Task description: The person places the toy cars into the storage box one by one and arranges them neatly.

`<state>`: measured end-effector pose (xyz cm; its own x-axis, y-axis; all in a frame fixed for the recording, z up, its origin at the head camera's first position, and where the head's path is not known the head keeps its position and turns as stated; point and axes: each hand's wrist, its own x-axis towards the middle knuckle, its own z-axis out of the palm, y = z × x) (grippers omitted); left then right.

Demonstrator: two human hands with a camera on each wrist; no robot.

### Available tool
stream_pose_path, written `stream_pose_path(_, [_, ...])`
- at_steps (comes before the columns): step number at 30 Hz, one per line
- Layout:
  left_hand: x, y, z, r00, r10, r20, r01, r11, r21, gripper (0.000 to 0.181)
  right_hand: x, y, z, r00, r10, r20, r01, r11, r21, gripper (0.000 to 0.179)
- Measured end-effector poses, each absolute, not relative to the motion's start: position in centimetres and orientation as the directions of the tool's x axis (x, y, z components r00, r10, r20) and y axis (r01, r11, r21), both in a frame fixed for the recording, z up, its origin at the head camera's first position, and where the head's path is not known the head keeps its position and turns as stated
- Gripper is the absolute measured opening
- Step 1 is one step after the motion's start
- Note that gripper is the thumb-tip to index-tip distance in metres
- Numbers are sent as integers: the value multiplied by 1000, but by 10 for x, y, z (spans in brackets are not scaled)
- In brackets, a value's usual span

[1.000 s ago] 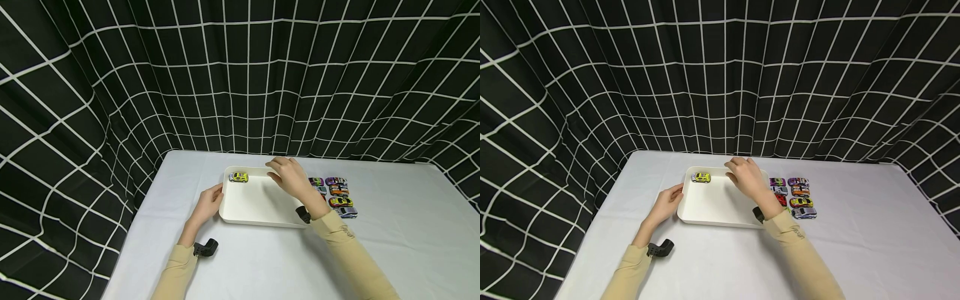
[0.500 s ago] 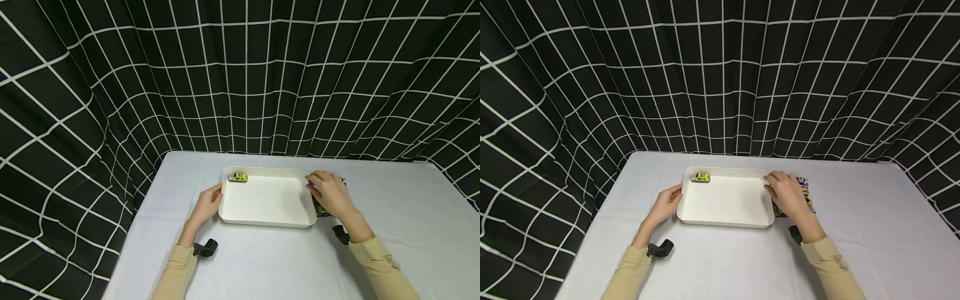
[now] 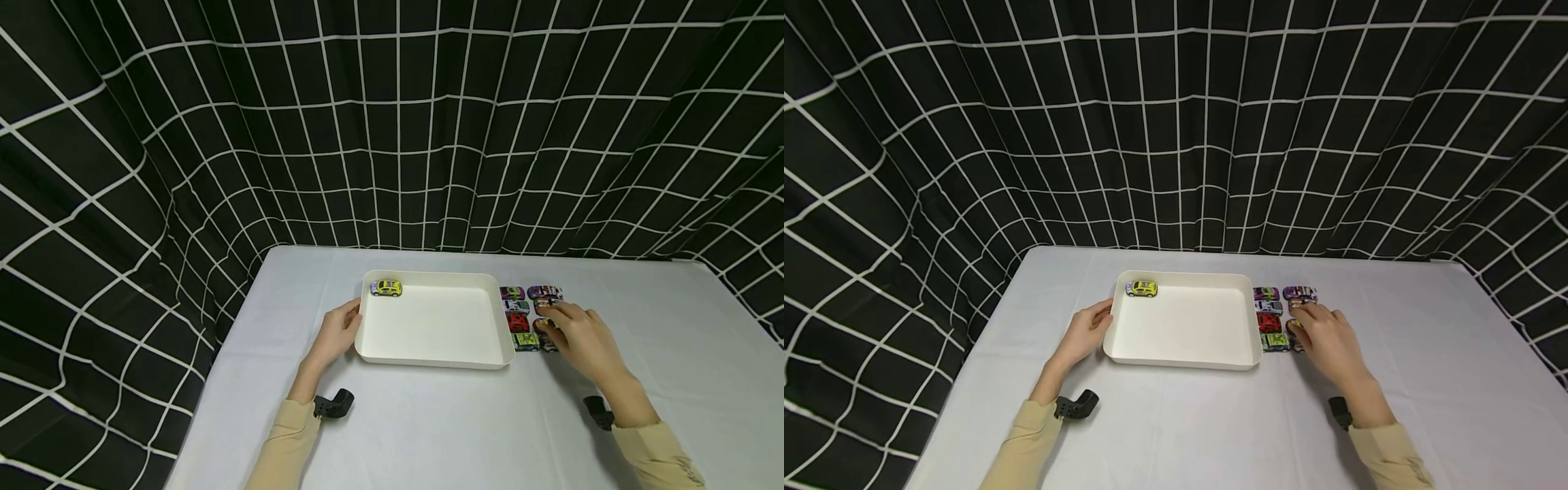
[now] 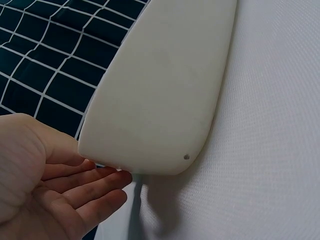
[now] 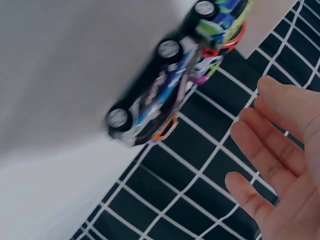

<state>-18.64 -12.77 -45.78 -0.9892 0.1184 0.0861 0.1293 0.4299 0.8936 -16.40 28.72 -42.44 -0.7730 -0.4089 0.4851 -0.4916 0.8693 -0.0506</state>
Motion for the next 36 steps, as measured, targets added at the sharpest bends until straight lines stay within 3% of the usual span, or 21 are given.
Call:
stream_pose_path(11, [-188,-127,-457,-987,134,92,140,419,897,39,-153,309,-435,-769,-424,478,-499,866,-35,28])
stream_pose_path(28, [-188,-128,-459,-988,126,90,136,424,895,39,-147,321,-441,-843,-386,373,-438,897,-61,34])
stream_pose_path(36, [-187,-129,-459,-989,120,88,131,422,897,40,-150,323,-445,-838,-402,369,-453,889,-62,35])
